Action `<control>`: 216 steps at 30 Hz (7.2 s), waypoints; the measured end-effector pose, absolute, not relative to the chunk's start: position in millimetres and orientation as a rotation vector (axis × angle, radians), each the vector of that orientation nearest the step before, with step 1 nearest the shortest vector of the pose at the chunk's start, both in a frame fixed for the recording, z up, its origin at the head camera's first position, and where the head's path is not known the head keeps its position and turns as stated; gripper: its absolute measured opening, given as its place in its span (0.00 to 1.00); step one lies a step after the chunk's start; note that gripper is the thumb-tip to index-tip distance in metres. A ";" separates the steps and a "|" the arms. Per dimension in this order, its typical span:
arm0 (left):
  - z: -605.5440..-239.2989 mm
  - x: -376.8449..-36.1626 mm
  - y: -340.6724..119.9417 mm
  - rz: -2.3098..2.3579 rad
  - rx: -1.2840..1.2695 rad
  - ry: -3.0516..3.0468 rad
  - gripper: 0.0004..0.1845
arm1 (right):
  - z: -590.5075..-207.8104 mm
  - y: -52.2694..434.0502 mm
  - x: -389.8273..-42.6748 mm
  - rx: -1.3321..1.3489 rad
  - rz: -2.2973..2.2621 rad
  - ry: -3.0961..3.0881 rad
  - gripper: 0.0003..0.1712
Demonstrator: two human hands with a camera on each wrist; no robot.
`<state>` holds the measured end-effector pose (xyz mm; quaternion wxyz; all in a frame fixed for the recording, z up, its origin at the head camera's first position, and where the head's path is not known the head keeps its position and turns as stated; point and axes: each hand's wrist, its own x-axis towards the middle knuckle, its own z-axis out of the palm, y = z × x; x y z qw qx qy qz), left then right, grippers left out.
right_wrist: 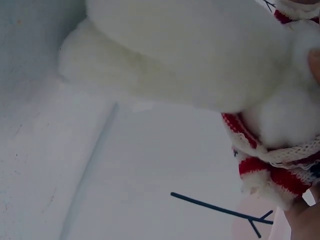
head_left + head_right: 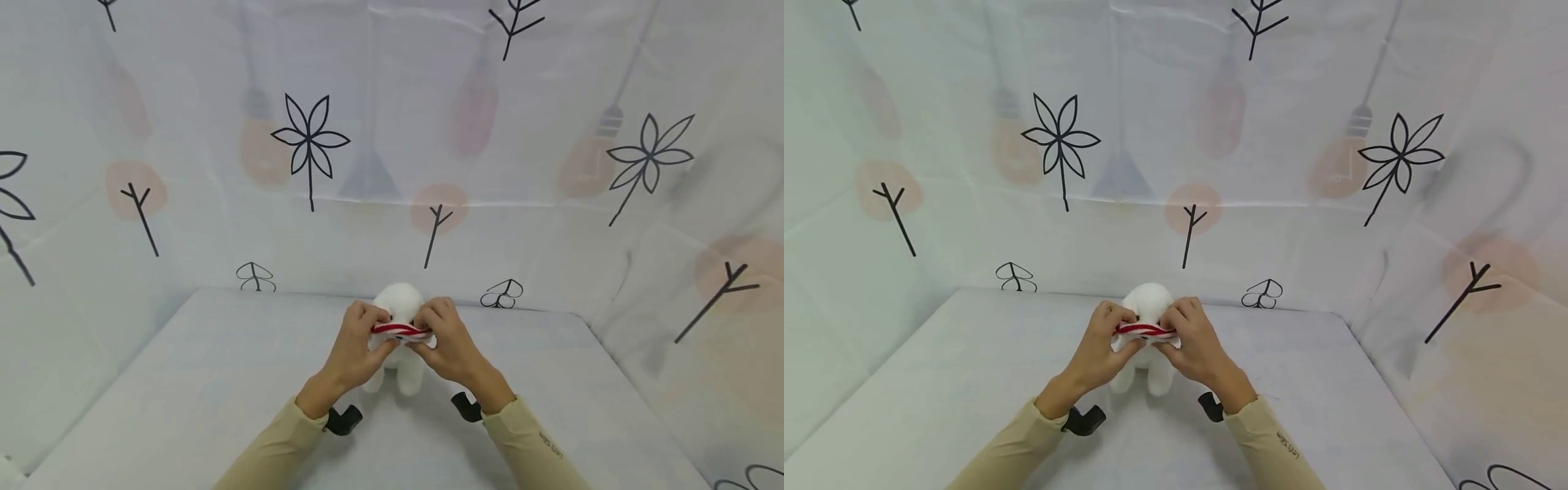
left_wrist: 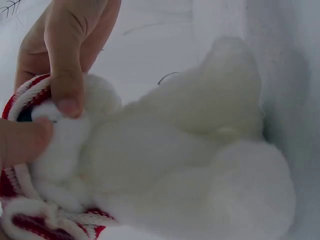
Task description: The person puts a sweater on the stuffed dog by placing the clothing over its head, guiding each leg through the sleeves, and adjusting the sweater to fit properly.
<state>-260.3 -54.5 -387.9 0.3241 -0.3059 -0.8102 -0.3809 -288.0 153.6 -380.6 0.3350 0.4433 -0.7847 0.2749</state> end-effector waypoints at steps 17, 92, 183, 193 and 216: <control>-396.9 -270.9 -58.4 -0.992 -0.798 -2.122 0.30 | -389.4 160.0 -297.0 1.090 0.756 -2.098 0.30; -407.4 -245.0 -38.9 -1.191 -0.582 -1.997 0.17 | -377.0 152.8 -249.3 1.309 0.612 -2.314 0.17; -396.3 -264.9 -62.8 -1.187 -0.736 -2.198 0.14 | -379.7 144.7 -266.0 1.324 0.825 -2.382 0.12; -394.6 -259.3 -63.3 -1.282 -0.819 -2.488 0.35 | -385.1 150.1 -270.0 1.264 0.968 -2.395 0.14; -392.2 -257.6 -57.4 -1.142 -0.876 -2.361 0.32 | -389.7 144.3 -277.3 1.198 1.007 -2.406 0.29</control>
